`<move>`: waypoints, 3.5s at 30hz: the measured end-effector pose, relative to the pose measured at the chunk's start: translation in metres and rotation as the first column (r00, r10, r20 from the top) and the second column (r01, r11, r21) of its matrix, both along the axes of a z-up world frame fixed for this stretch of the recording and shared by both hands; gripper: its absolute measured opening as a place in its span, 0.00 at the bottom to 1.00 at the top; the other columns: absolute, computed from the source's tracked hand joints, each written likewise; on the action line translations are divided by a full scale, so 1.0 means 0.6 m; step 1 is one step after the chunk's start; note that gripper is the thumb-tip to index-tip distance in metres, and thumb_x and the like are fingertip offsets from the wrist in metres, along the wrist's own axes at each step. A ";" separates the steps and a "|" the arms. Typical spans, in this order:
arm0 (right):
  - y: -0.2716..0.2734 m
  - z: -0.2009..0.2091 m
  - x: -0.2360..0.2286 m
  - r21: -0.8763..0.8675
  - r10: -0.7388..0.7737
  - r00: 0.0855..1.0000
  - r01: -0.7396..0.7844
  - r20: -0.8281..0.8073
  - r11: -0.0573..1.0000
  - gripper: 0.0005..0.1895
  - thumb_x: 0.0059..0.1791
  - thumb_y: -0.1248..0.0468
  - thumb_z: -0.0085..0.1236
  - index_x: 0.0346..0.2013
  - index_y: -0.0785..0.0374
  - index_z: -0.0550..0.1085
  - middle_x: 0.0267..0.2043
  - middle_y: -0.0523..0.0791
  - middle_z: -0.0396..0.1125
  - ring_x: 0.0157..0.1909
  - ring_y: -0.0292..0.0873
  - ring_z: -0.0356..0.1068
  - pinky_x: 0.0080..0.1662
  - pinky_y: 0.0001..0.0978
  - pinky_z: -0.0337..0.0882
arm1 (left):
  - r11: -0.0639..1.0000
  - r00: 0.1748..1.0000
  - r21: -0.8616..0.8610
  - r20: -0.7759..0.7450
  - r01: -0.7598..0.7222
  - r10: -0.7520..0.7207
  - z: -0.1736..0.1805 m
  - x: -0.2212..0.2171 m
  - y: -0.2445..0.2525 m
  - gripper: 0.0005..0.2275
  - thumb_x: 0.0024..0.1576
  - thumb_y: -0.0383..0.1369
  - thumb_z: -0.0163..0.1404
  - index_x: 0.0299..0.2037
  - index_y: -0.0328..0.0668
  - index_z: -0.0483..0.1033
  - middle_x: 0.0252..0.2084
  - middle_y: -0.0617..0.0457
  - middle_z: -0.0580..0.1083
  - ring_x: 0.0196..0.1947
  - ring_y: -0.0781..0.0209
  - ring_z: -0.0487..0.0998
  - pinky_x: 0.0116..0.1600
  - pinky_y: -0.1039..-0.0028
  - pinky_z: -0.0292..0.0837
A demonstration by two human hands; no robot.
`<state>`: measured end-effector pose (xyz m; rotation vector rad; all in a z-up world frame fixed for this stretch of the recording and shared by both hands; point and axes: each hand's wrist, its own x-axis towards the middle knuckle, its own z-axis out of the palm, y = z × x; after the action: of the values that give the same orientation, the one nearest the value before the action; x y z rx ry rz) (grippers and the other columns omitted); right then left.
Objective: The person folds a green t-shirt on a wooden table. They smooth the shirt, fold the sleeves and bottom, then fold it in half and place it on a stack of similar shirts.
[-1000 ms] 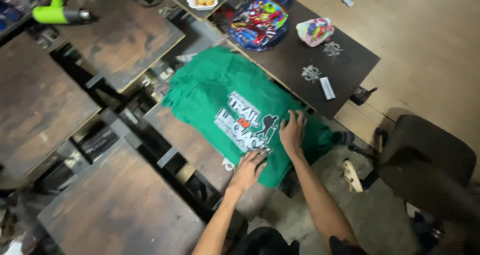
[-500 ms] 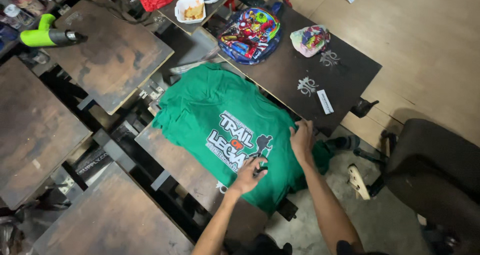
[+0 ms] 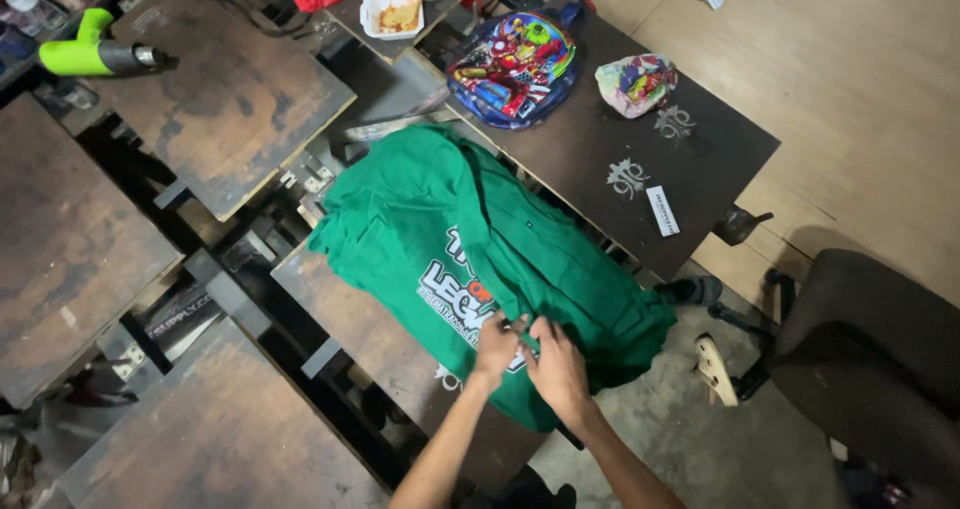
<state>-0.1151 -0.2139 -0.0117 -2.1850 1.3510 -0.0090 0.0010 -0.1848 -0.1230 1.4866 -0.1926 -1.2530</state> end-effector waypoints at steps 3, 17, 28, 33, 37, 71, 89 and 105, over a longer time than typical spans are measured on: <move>-0.004 0.009 -0.003 0.194 0.156 0.974 -0.187 0.166 0.963 0.17 0.49 0.49 0.62 0.38 0.57 0.71 0.38 0.52 0.74 0.44 0.57 0.78 0.45 0.49 0.77 | 0.993 0.993 0.020 0.045 -0.114 0.113 0.036 0.015 0.021 0.17 0.61 0.31 0.56 0.58 0.29 0.75 0.50 0.36 0.76 0.45 0.52 0.75 0.43 0.60 0.77; -0.082 0.107 0.192 -0.030 0.320 0.943 -0.319 0.093 0.947 0.32 0.54 0.67 0.40 0.72 0.37 0.56 0.38 0.58 0.69 0.40 0.65 0.74 0.45 0.59 0.72 | 0.973 0.957 -0.129 0.194 -0.193 0.215 0.083 0.011 0.178 0.26 0.63 0.27 0.47 0.73 0.34 0.57 0.73 0.38 0.61 0.73 0.46 0.59 0.74 0.58 0.52; 0.050 0.063 0.357 -0.287 0.768 0.640 -0.741 -0.031 0.607 0.15 0.52 0.66 0.43 0.54 0.53 0.67 0.50 0.49 0.67 0.41 0.68 0.72 0.42 0.67 0.69 | 0.950 0.834 -0.166 0.455 -0.265 0.312 0.182 0.070 0.450 0.14 0.63 0.35 0.45 0.57 0.45 0.71 0.54 0.53 0.78 0.54 0.64 0.76 0.61 0.74 0.67; 0.219 0.029 0.415 -0.257 0.866 0.388 -0.844 0.314 0.471 0.21 0.33 0.79 0.47 0.38 0.60 0.65 0.36 0.50 0.64 0.39 0.58 0.66 0.45 0.48 0.63 | 0.790 0.649 0.050 0.603 -0.611 0.464 0.022 0.079 0.621 0.23 0.57 0.35 0.49 0.63 0.36 0.72 0.63 0.43 0.74 0.67 0.52 0.72 0.72 0.68 0.59; 0.408 -0.073 0.481 -0.191 0.793 0.285 -0.875 0.539 0.445 0.19 0.31 0.78 0.44 0.34 0.60 0.63 0.29 0.46 0.59 0.32 0.48 0.58 0.40 0.40 0.60 | 0.661 0.563 0.089 0.616 -0.745 0.552 0.001 0.065 0.770 0.19 0.56 0.34 0.49 0.59 0.43 0.75 0.52 0.47 0.81 0.54 0.53 0.79 0.64 0.68 0.67; 1.035 -0.168 0.706 -0.371 0.999 -0.026 -0.928 -0.042 -0.039 0.18 0.38 0.77 0.49 0.39 0.56 0.66 0.57 0.48 0.60 0.68 0.51 0.56 0.55 0.82 0.60 | 0.101 0.322 0.370 0.604 -0.923 0.729 -0.012 -0.014 1.203 0.11 0.59 0.44 0.54 0.33 0.49 0.79 0.22 0.51 0.71 0.27 0.57 0.71 0.43 0.65 0.68; 1.000 -0.165 0.701 -0.323 1.000 0.004 -0.946 0.012 0.008 0.26 0.55 0.60 0.37 0.69 0.58 0.61 0.77 0.45 0.50 0.79 0.46 0.46 0.66 0.64 0.57 | 0.002 0.330 0.398 0.758 -0.917 0.563 -0.050 -0.046 1.223 0.09 0.64 0.43 0.47 0.45 0.52 0.76 0.40 0.43 0.81 0.41 0.35 0.79 0.47 0.51 0.70; 0.976 -0.124 0.521 -0.280 0.964 -0.034 -0.959 0.262 0.042 0.14 0.54 0.64 0.50 0.55 0.62 0.71 0.65 0.52 0.63 0.58 0.59 0.68 0.57 0.52 0.69 | -0.189 -0.065 0.265 0.414 -0.946 0.908 -0.100 -0.072 1.238 0.10 0.58 0.39 0.61 0.37 0.41 0.79 0.37 0.49 0.82 0.39 0.67 0.80 0.50 0.77 0.73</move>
<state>0.1975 0.3719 -0.0858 -2.4455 -0.7180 0.0806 -0.0423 0.5582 -0.1832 1.4506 1.2149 0.1709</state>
